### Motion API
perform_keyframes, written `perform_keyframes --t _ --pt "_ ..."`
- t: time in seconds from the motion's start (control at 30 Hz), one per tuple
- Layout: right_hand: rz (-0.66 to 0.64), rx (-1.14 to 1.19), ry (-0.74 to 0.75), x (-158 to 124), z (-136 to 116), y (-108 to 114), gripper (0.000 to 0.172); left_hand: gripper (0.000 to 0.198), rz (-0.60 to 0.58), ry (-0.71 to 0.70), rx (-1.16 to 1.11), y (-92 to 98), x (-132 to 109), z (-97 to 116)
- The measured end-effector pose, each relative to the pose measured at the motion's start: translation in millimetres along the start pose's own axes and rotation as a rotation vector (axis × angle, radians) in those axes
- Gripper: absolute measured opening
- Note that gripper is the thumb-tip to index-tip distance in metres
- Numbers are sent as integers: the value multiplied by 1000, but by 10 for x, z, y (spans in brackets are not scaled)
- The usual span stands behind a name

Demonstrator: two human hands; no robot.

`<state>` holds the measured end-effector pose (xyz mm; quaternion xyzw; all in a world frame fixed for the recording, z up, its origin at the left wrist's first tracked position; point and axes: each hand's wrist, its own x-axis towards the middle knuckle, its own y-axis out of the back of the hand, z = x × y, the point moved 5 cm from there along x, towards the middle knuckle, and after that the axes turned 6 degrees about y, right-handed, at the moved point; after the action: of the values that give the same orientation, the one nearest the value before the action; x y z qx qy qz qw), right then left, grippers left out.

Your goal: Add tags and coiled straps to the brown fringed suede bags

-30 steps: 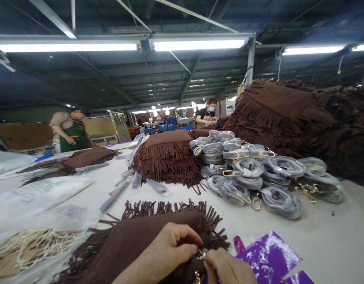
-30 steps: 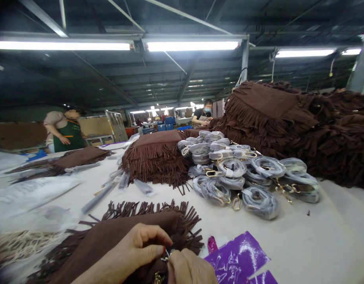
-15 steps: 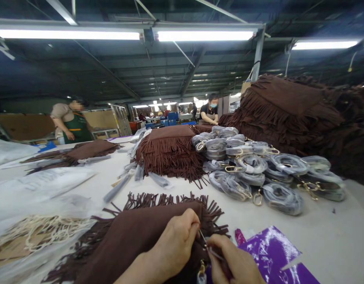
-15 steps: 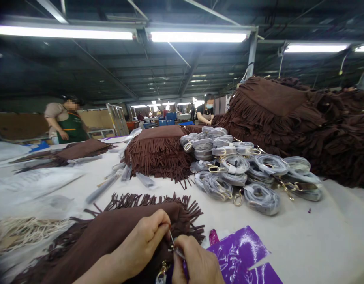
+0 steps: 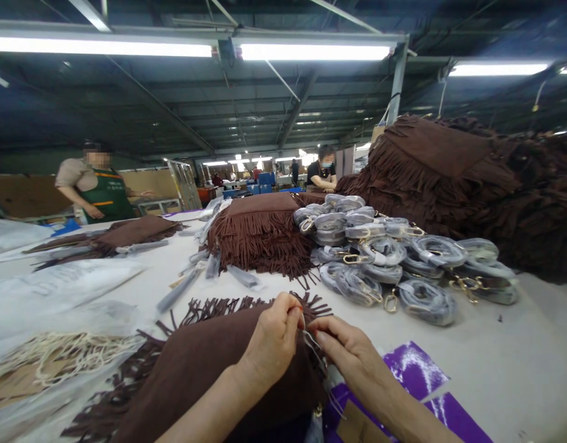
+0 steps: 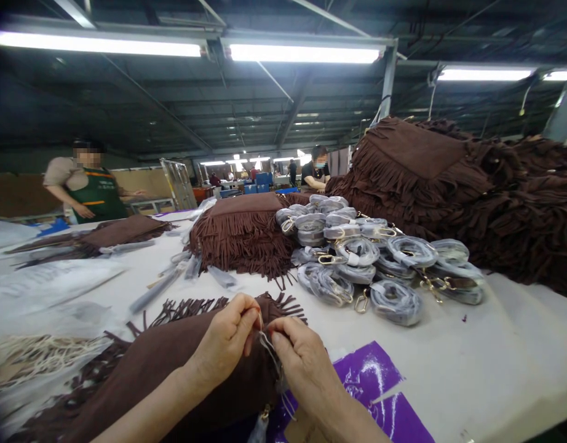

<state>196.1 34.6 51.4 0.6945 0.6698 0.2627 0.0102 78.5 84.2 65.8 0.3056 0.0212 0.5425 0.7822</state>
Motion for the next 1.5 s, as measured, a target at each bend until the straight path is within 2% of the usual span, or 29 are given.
perform_keyframes --t 0.23,0.33,0.5,0.6,0.83,1.03,1.1,1.17,1.3,1.4,1.5 --pt "-23 -15 -44 46 39 -45 19 14 4 7 -39 0 17 44" --pt "-27 143 -90 77 113 -56 22 15 -25 66 -127 -5 9 19" --pt "0 325 -183 68 191 -11 26 20 -156 288 -306 -79 -78 -66" --pt "14 333 -185 52 176 9 26 19 -244 337 -314 -176 -131 -55" --pt "31 291 -129 21 90 52 25 16 -184 389 -226 -268 -120 -41" --pt "39 143 -48 9 86 120 25 24 -218 352 -265 -237 -153 -47" --pt "50 47 -10 8 59 140 24 23 -166 364 -319 -197 -157 -42" --pt "45 -61 11 -19 12 147 24 18 -117 403 -483 -166 -154 -26" --pt "-26 -296 -58 -222 -27 116 18 14 -188 515 -849 -183 -161 30" --pt "-113 -492 -108 -445 35 66 8 15 -217 524 -880 -165 -183 52" --pt "-163 -553 -91 -568 99 37 8 16 -185 507 -882 -125 -212 48"
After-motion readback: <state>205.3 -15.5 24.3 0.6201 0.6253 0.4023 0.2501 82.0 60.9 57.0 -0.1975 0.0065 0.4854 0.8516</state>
